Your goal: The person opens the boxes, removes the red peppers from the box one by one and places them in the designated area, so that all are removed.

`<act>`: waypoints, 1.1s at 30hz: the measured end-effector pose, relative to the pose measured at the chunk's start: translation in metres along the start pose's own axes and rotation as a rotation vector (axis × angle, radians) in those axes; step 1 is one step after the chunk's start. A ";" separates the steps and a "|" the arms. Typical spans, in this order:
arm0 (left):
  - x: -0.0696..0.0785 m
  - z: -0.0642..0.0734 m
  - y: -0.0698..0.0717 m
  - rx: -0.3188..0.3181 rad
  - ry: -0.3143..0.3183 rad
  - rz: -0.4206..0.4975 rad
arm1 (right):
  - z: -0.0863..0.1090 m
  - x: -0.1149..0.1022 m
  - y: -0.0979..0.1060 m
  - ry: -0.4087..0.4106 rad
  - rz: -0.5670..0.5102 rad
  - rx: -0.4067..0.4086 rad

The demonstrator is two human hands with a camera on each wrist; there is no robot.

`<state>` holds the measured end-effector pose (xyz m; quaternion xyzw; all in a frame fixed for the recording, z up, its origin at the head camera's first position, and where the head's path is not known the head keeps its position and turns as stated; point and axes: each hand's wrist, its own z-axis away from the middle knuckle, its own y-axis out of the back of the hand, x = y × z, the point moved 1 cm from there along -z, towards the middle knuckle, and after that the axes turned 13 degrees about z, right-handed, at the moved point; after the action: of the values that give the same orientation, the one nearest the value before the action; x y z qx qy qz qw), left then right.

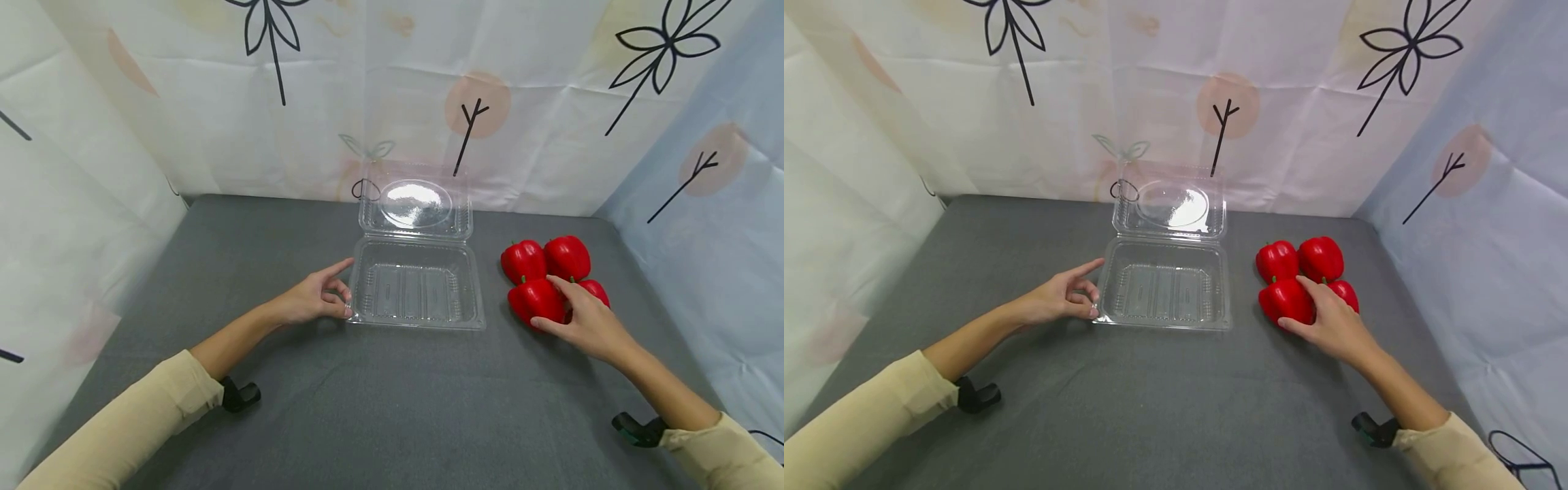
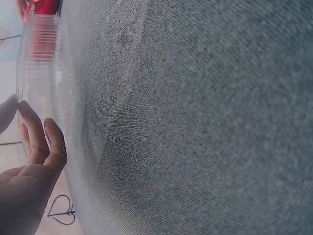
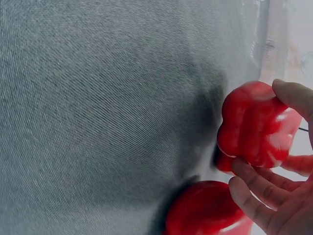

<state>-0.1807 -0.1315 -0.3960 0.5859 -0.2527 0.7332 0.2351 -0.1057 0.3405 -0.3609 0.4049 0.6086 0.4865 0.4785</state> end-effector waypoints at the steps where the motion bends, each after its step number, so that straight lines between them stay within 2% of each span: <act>1: 0.000 0.000 0.000 0.002 0.001 -0.001 | 0.000 0.000 -0.001 -0.005 0.003 -0.003; 10: 0.001 0.000 -0.001 0.003 -0.004 0.006 | -0.001 -0.002 -0.011 -0.024 -0.016 -0.054; 19: -0.001 0.000 -0.001 -0.003 -0.001 -0.001 | -0.002 -0.004 -0.007 -0.036 0.036 -0.078; 25: -0.001 0.001 -0.001 0.006 0.003 -0.001 | -0.005 -0.006 0.007 -0.033 0.074 -0.055; 33: 0.000 0.002 0.001 0.012 0.001 -0.026 | -0.018 -0.001 0.031 -0.029 0.011 -0.012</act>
<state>-0.1799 -0.1332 -0.3958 0.5901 -0.2403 0.7320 0.2412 -0.1217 0.3419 -0.3294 0.4125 0.5965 0.4869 0.4868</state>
